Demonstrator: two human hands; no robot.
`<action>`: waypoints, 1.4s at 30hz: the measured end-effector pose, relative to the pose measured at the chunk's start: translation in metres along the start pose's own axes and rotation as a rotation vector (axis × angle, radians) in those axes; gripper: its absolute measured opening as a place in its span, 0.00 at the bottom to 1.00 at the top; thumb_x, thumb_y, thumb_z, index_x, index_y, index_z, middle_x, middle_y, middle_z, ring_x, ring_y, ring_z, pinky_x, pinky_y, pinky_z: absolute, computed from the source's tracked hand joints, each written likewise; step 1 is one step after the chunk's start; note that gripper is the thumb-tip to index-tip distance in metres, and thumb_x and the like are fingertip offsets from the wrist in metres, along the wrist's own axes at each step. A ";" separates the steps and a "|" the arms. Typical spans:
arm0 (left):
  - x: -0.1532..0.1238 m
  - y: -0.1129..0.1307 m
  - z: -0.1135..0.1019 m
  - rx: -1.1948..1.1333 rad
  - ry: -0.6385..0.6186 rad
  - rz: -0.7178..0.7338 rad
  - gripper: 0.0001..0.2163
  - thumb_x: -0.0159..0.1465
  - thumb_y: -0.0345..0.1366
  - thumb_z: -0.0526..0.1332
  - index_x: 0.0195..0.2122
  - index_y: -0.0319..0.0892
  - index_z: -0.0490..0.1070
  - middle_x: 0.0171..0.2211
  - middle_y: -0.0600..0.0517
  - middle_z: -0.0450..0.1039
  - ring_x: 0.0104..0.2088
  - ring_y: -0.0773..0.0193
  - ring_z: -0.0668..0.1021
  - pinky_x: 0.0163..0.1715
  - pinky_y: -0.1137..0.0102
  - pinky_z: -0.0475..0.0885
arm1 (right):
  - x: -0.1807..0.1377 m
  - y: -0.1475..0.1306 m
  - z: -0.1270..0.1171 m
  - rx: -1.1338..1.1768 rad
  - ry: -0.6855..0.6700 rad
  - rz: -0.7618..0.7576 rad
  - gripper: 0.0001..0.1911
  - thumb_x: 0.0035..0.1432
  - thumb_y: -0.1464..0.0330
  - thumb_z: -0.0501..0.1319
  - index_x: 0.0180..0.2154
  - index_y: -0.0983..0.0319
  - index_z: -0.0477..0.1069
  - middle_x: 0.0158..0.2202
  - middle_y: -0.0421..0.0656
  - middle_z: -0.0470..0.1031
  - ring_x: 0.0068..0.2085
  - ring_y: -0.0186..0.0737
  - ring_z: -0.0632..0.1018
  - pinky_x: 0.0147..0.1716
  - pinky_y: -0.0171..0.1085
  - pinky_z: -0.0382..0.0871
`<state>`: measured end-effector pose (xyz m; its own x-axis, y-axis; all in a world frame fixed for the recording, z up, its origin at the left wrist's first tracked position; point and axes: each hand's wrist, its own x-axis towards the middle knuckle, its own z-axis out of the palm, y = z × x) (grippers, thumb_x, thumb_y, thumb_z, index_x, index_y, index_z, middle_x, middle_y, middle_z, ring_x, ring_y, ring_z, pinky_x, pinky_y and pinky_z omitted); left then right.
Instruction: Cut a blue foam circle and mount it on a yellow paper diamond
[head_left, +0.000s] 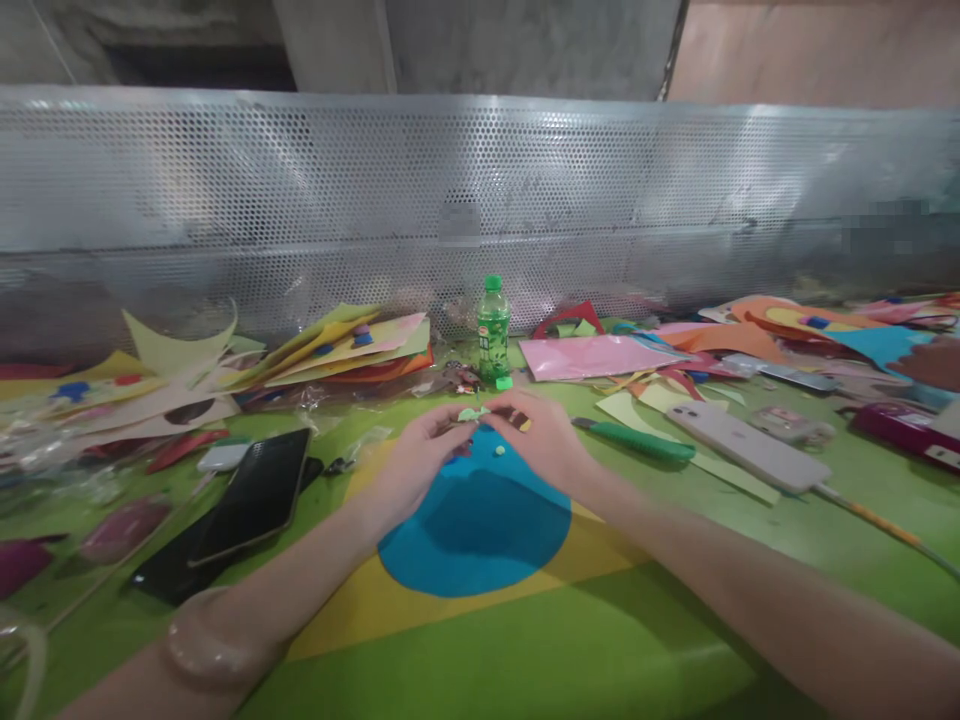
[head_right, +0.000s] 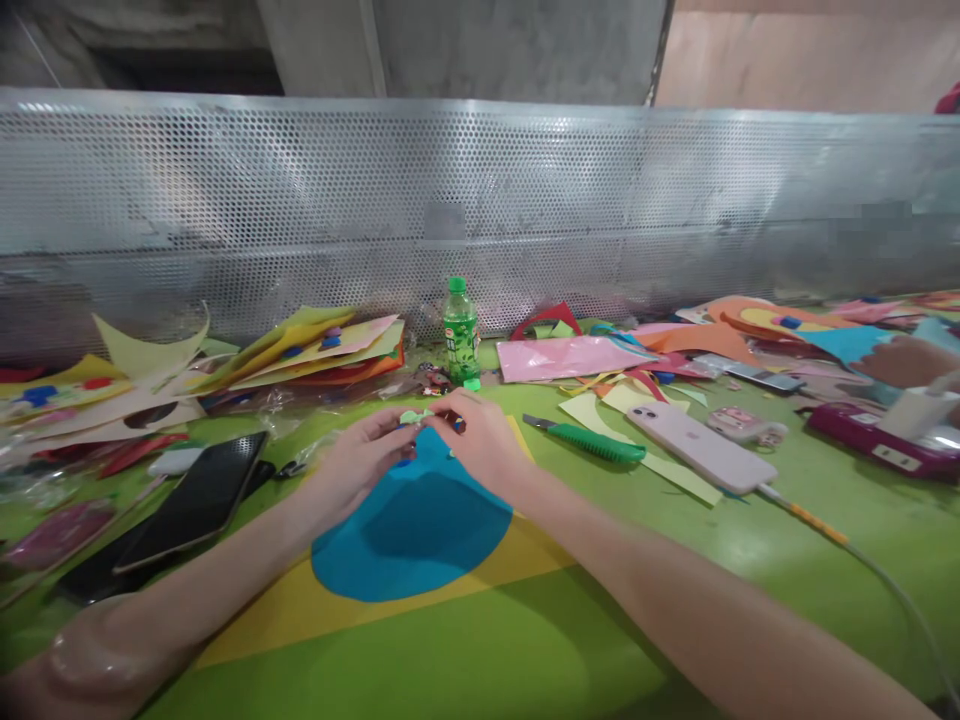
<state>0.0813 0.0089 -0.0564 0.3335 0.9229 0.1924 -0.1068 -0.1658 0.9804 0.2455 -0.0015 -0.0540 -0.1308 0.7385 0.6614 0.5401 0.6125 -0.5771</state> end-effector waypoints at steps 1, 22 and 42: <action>0.000 0.000 0.000 -0.001 -0.001 0.004 0.09 0.52 0.38 0.64 0.34 0.42 0.73 0.32 0.52 0.70 0.28 0.68 0.70 0.30 0.72 0.66 | 0.000 -0.001 0.000 0.000 0.001 -0.011 0.05 0.55 0.69 0.58 0.33 0.61 0.72 0.31 0.41 0.73 0.30 0.33 0.72 0.30 0.32 0.67; -0.001 0.003 0.001 -0.099 -0.027 -0.056 0.07 0.51 0.37 0.66 0.28 0.40 0.72 0.28 0.52 0.69 0.28 0.68 0.70 0.32 0.71 0.66 | -0.004 -0.007 0.000 0.017 0.059 -0.117 0.04 0.53 0.71 0.57 0.26 0.61 0.67 0.25 0.38 0.61 0.26 0.31 0.65 0.25 0.32 0.61; 0.000 0.002 0.000 -0.128 -0.119 -0.095 0.06 0.52 0.35 0.66 0.28 0.39 0.73 0.26 0.53 0.70 0.28 0.68 0.70 0.33 0.71 0.65 | -0.002 -0.008 -0.004 0.003 0.069 -0.261 0.10 0.54 0.74 0.56 0.22 0.63 0.62 0.24 0.38 0.59 0.28 0.31 0.64 0.27 0.31 0.58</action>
<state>0.0811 0.0081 -0.0548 0.4556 0.8833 0.1103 -0.1854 -0.0271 0.9823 0.2448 -0.0086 -0.0492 -0.2081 0.5343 0.8193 0.4932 0.7807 -0.3838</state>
